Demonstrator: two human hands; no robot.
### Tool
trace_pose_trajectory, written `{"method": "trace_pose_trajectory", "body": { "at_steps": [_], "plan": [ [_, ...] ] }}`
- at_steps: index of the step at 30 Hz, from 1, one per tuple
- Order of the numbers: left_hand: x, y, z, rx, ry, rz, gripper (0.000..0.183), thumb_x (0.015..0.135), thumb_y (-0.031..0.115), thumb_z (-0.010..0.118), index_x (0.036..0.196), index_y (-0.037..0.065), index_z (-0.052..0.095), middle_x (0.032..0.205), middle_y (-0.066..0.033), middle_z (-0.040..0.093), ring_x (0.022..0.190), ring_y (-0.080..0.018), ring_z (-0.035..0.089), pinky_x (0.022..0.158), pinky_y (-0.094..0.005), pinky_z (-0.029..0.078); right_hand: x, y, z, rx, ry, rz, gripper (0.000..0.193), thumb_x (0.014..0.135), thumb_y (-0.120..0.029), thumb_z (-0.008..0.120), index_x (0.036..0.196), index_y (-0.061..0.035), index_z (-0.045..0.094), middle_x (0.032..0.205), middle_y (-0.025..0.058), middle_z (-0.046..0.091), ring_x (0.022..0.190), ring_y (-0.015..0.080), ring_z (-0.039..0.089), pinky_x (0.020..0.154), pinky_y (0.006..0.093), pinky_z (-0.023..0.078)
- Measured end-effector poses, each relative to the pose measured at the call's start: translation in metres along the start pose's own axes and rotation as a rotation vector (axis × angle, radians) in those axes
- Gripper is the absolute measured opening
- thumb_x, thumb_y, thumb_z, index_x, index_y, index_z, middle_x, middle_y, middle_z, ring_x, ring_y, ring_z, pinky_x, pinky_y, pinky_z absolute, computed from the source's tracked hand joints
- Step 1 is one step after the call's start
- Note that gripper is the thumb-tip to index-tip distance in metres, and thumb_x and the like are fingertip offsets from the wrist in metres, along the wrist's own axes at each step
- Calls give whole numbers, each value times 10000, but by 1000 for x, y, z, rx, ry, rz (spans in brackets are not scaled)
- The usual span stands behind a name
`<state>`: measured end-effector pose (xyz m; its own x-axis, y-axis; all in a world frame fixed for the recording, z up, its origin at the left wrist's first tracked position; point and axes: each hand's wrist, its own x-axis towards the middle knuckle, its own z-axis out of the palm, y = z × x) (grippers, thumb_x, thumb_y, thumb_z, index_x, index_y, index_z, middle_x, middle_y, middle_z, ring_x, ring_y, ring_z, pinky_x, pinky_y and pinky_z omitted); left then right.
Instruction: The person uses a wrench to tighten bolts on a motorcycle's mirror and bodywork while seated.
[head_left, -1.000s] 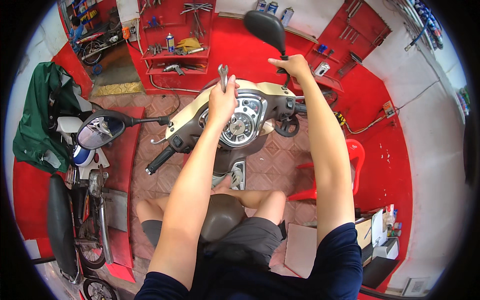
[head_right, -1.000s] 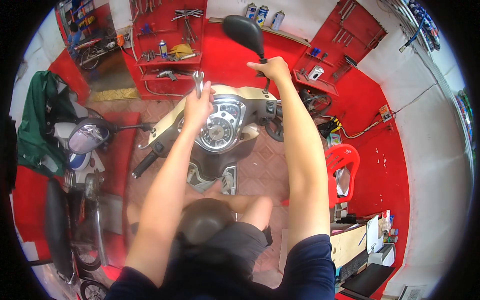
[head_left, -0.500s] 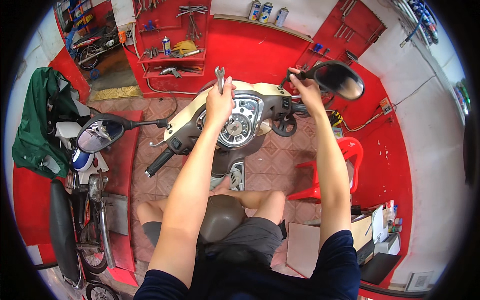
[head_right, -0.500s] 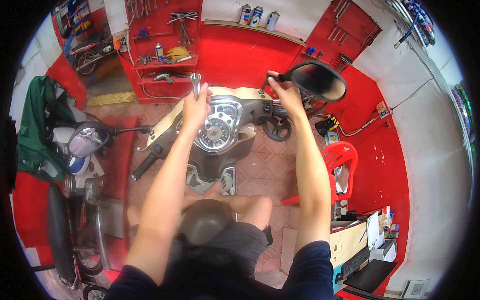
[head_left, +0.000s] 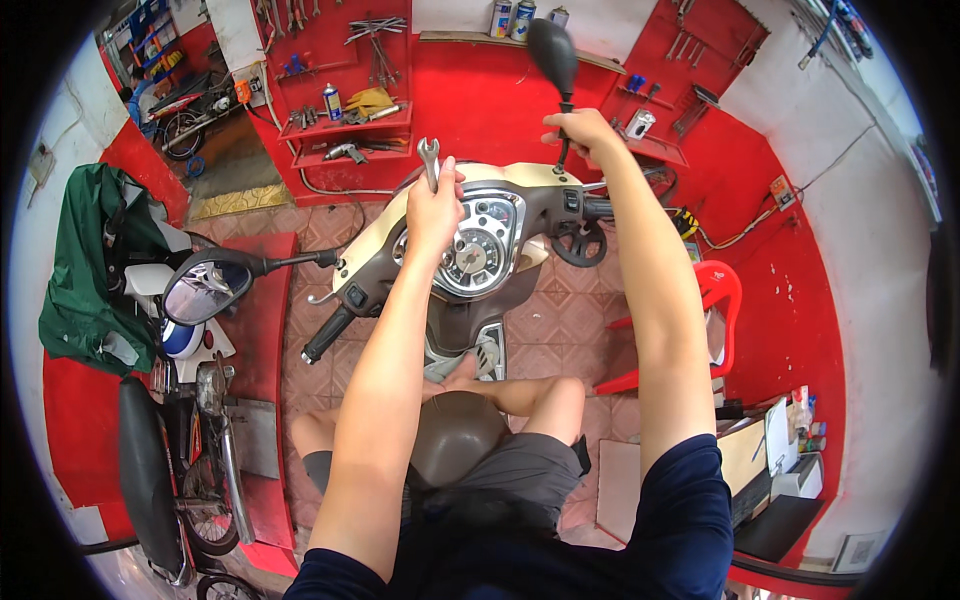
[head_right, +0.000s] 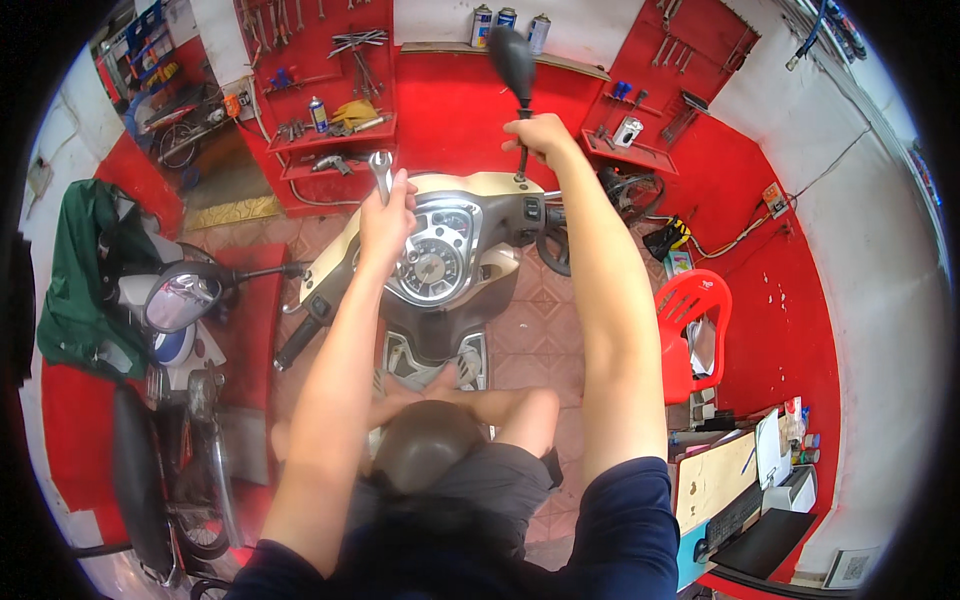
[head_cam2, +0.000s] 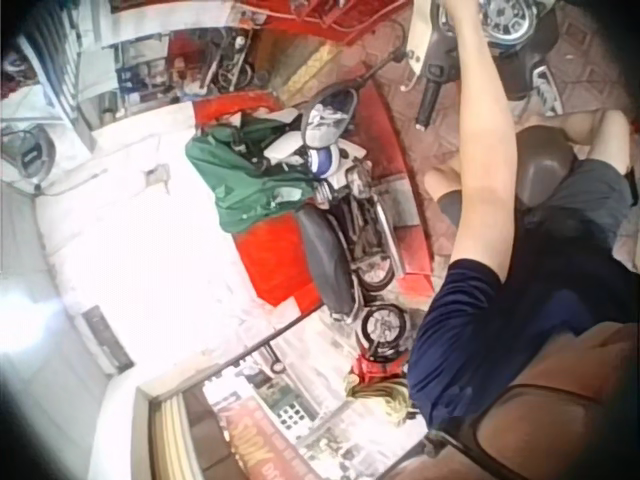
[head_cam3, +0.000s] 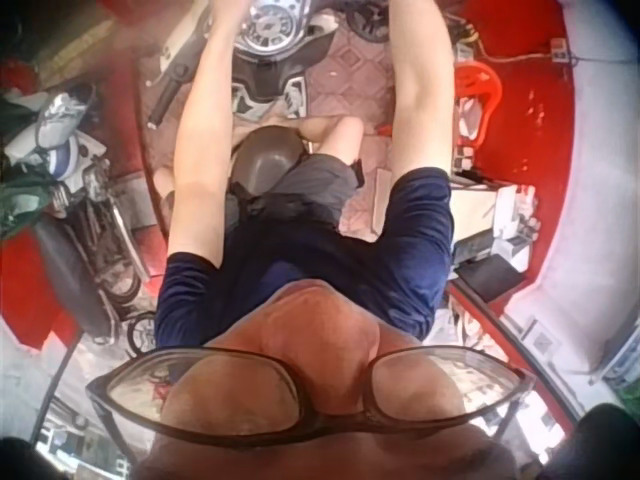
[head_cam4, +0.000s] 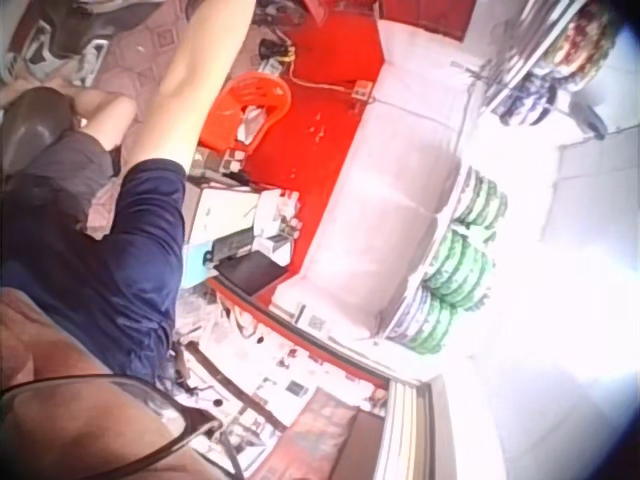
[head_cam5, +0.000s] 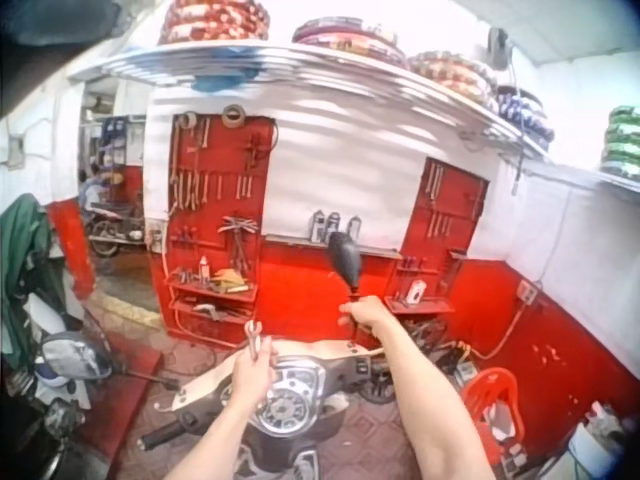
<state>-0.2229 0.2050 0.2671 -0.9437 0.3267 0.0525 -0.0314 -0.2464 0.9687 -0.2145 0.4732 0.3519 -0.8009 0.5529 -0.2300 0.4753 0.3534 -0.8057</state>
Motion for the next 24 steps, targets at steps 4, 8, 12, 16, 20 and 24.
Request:
{"method": "trace_pose_trajectory", "body": {
  "at_steps": [4,8,12,16,20,24],
  "plan": [
    [1,-3,1,-16,-11,5,377,989,358,556,908,-9,592,698,-15,512,482,-63,427,425,-234,315,-9,25,-16,559,-150,160,267,922,-340,648,983,-80,656,831,35,689,505,42,464,492,205,422],
    [-2,0,-2,-20,-3,-2,378,989,352,558,902,-15,589,686,-10,506,483,-62,425,426,-236,319,-42,46,-10,686,-121,15,309,932,-314,635,1071,-39,650,953,85,687,674,130,626,633,257,533],
    [0,-1,-1,19,7,8,377,990,350,556,903,-15,589,683,-12,509,486,-63,431,427,-235,321,-73,53,5,317,129,-386,447,926,-322,652,1201,28,609,910,84,676,847,178,682,697,285,561],
    [-2,2,5,7,4,4,377,989,348,554,889,-13,590,677,-13,514,493,-64,443,434,-238,329,-36,78,2,-269,340,-730,343,941,-360,612,1137,-79,622,1001,-14,624,795,96,554,696,320,486],
    [-1,0,3,52,21,21,364,995,327,536,851,-2,594,616,-9,513,473,-81,472,434,-261,367,-33,45,5,-523,384,-850,259,827,-275,653,939,-41,647,846,149,704,817,319,684,714,411,525],
    [2,-2,1,24,16,32,360,999,329,533,846,9,595,616,3,501,464,-69,452,424,-253,352,-43,-1,24,-560,309,-661,346,790,-373,696,946,-64,684,857,162,702,866,366,669,758,442,524]
  ]
}}
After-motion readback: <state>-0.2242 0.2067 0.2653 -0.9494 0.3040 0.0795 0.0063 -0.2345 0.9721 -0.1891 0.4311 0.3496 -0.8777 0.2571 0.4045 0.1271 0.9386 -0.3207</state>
